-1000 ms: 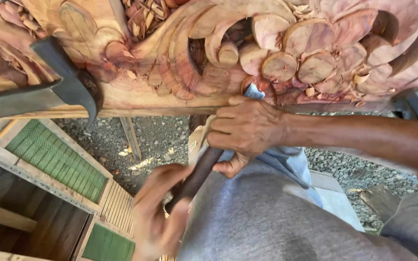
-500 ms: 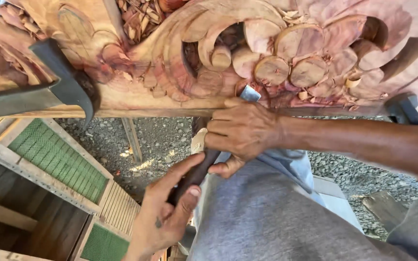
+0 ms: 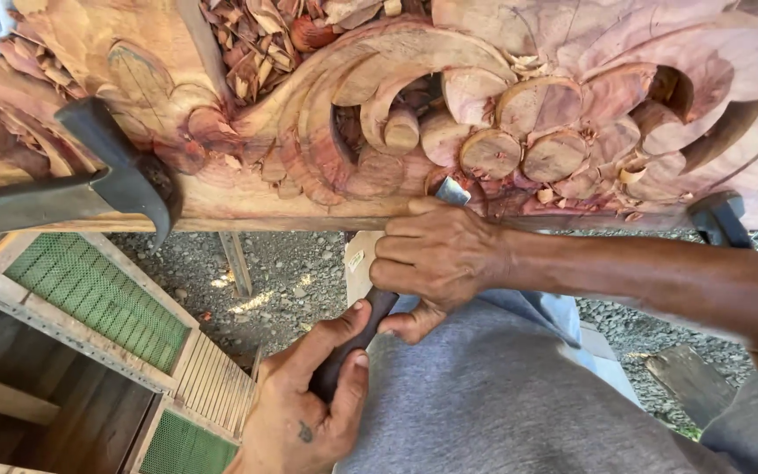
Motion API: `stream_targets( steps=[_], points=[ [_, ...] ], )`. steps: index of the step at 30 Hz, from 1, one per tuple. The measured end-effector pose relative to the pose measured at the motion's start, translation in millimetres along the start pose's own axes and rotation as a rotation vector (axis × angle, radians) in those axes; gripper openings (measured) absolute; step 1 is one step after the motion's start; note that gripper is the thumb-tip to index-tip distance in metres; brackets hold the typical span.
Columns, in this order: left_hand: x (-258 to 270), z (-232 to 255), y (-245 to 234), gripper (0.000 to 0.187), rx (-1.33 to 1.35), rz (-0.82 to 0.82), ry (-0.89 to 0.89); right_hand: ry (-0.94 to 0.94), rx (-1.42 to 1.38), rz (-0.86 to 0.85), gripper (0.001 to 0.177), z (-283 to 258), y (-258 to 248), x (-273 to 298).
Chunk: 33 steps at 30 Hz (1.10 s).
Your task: Carving intricate ornamental patterns into a wood panel using chisels and a hammer.
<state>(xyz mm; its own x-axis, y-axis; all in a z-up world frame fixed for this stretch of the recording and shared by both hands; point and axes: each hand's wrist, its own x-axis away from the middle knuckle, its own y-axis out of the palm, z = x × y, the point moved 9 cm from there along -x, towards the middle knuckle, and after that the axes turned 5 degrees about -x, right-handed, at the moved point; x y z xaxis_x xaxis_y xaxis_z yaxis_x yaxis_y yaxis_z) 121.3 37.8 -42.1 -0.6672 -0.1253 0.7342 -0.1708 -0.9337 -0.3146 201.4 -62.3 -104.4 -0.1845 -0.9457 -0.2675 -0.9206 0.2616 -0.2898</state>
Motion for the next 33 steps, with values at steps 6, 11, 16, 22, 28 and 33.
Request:
stream_targets(
  steps=[6,11,16,22,28,33],
  points=[
    [3,-11,20,0.037,0.042,0.022,-0.064,0.022,0.012,0.066,0.039,-1,-13,-2],
    [9,-12,23,0.036,0.091,-0.007,-0.148,0.024,0.075,0.072,0.035,-3,-10,0],
    [48,-25,27,0.038,0.026,0.046,-0.102,0.014,0.112,0.064,0.033,-4,-8,3],
    [82,-19,28,0.050,0.115,0.628,0.222,0.003,0.095,0.039,0.029,-8,-11,4],
    [108,33,55,0.042,-0.267,0.605,0.487,-0.308,0.377,0.104,0.034,-96,-54,22],
    [49,60,23,0.026,0.137,0.196,0.371,-0.016,0.409,0.091,0.035,-85,-47,45]
  ],
)
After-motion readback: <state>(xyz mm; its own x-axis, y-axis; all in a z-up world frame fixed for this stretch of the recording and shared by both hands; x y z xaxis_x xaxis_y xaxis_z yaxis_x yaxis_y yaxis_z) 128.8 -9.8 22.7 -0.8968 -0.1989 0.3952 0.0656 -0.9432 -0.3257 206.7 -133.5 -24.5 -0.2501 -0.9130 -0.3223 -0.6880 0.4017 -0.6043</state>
